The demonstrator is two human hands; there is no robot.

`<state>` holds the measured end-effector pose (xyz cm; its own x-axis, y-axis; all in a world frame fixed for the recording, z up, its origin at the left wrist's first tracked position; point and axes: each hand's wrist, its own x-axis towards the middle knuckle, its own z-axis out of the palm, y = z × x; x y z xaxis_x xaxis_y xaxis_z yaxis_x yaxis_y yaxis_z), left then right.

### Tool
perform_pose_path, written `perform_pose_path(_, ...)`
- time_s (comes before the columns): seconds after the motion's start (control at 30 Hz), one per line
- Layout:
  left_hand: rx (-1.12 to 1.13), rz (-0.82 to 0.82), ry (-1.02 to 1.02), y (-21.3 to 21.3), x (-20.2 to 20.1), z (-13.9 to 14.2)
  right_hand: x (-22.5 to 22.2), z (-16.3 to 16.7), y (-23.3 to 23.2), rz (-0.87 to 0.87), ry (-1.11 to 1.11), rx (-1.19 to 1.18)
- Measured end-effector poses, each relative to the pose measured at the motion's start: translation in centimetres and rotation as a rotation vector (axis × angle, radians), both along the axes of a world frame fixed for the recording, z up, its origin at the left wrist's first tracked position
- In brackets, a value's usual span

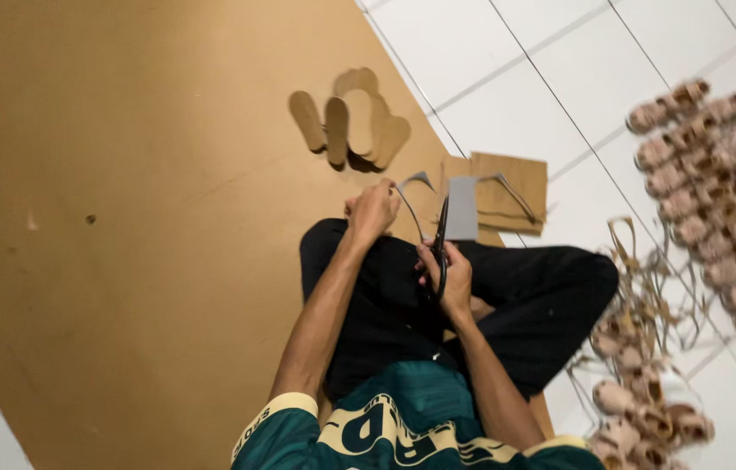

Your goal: The person sits on the floor and cuts shoe insole shapes from cardboard sheets using scissors, following drawn outlines. They trim the edges of each insole, place finished insoles on a pile to the side, and continue cutting more insoles from the sheet.

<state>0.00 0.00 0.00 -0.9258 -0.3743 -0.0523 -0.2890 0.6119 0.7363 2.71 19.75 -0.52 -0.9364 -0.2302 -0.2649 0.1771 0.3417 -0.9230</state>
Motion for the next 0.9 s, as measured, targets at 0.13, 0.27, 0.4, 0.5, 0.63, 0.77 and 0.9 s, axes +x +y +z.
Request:
perform_pose_path(0.13,0.209,-0.091,0.068,1.3,-1.2,0.1,-0.1,0.6,4.0,-0.088,0.086,0.038)
perform_pose_path(0.27,0.006,-0.129,0.18,5.3,-1.8,-0.3,-0.6,0.7,7.7,-0.188,-0.05,-0.15)
perform_pose_path(0.4,-0.331,-0.294,0.277,9.3,-2.6,0.1,-0.5,0.5,8.2,-0.202,-0.176,-0.279)
perform_pose_path(0.5,-0.348,-0.492,-0.079,11.3,-3.0,0.2,-0.3,0.7,7.9,-0.101,-0.112,-0.235)
perform_pose_path(0.63,-0.339,-0.358,0.194,11.1,-2.9,-0.2,-0.3,1.0,7.5,-0.061,-0.114,-0.24)
perform_pose_path(0.77,-0.267,-0.173,0.295,9.1,-2.6,1.2,-0.6,1.6,7.0,-0.109,-0.002,-0.344)
perform_pose_path(0.9,-0.103,-0.336,0.192,5.2,-1.7,4.6,-2.8,2.8,6.1,-0.094,0.49,-0.296)
